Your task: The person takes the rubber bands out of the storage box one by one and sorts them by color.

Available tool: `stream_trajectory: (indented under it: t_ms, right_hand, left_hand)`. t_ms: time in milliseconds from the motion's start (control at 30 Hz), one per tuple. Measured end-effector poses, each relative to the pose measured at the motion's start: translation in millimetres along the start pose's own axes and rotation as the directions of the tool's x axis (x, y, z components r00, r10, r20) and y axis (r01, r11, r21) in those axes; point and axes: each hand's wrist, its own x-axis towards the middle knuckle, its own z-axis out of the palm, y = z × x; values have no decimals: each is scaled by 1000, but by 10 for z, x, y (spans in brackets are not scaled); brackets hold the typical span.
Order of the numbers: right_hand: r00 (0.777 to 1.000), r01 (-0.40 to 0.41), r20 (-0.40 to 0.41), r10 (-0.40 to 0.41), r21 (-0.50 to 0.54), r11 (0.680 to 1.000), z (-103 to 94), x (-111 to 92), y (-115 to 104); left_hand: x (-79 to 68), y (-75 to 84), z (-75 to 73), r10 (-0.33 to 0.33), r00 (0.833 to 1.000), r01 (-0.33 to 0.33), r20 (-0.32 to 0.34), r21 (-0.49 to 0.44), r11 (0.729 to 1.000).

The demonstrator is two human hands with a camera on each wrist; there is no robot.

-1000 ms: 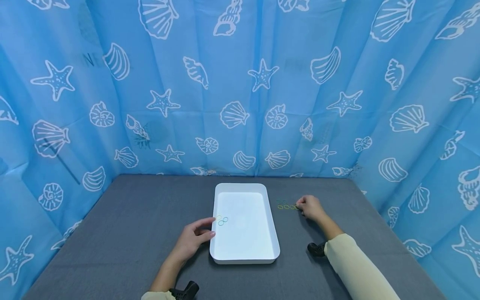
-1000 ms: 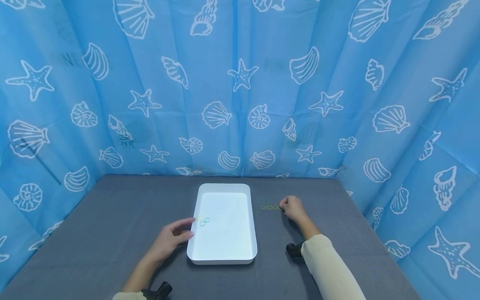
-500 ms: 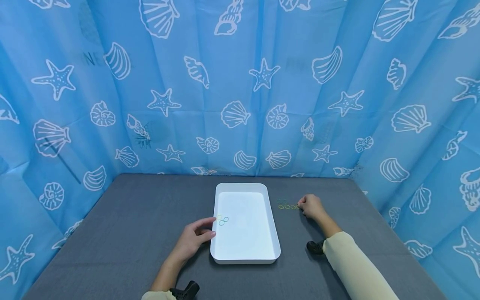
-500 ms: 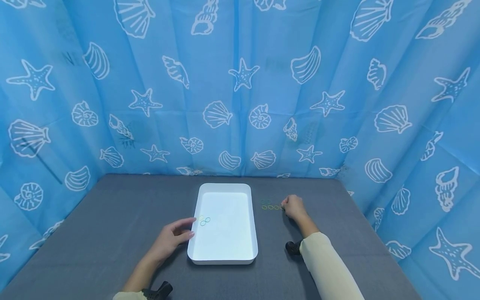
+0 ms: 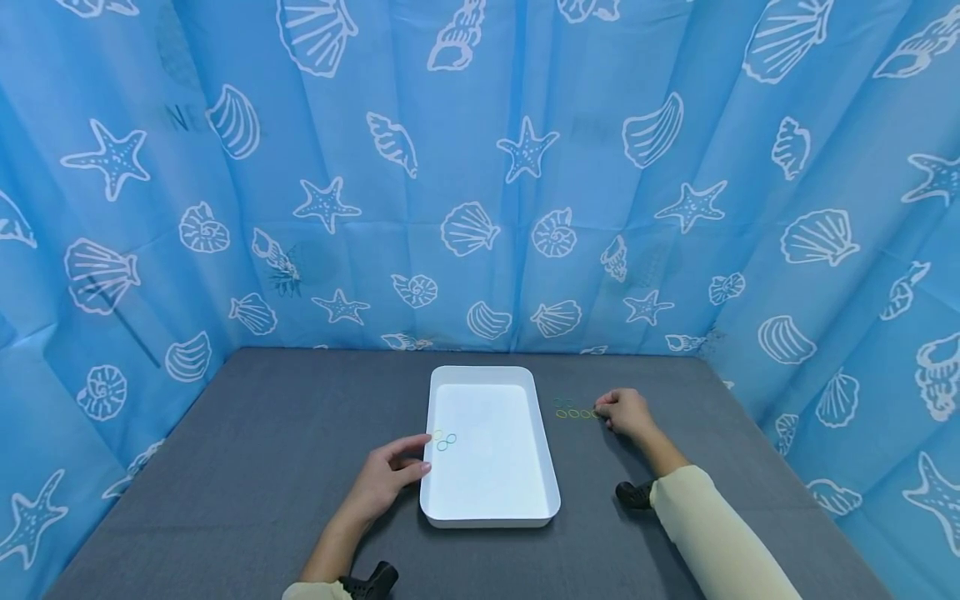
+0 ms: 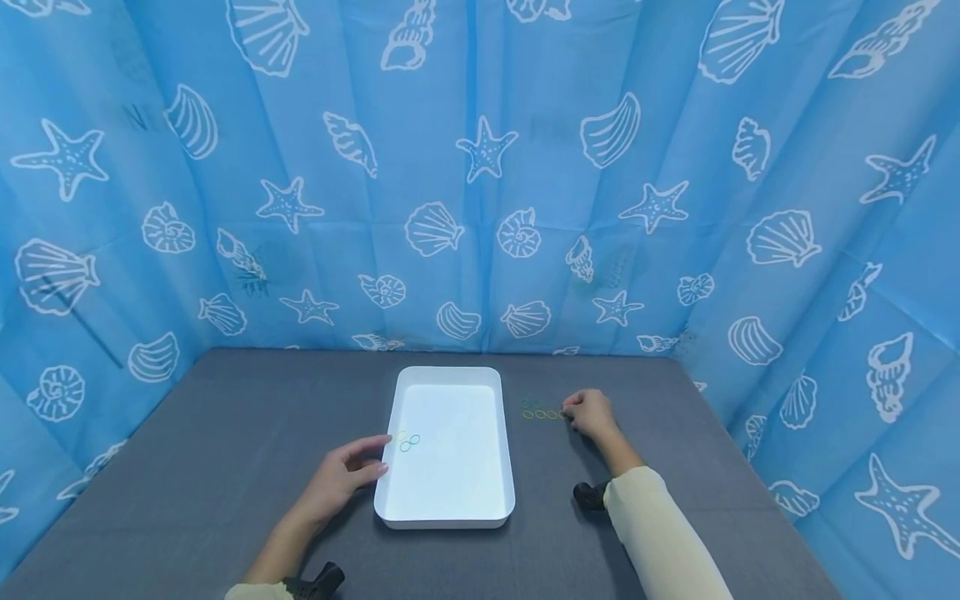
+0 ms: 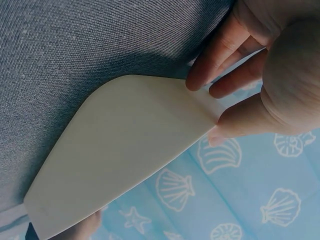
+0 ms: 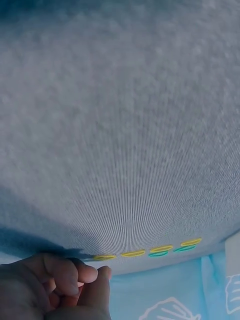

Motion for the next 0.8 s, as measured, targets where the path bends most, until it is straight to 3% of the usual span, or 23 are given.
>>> stream_trajectory:
  t_ms: [133, 333, 567, 800]
  right_hand:
    - [1000, 26, -10, -26, -3, 1000, -2, 36, -35]
    - [991, 123, -40, -126, -64, 990, 24, 50, -191]
    - [982, 175, -52, -181, -101, 979, 98, 73, -517]
    - [980, 188, -51, -192, -71, 980, 242, 109, -819]
  left_hand:
    - [-1, 10, 0, -1, 1000, 1, -5, 2, 1000]
    - [-8, 25, -1, -7, 1000, 8, 7, -14, 1000]
    - [-23, 33, -1, -5, 1000, 5, 16, -24, 1000]
    - [-29, 41, -6, -11, 1000, 11, 13, -13, 1000]
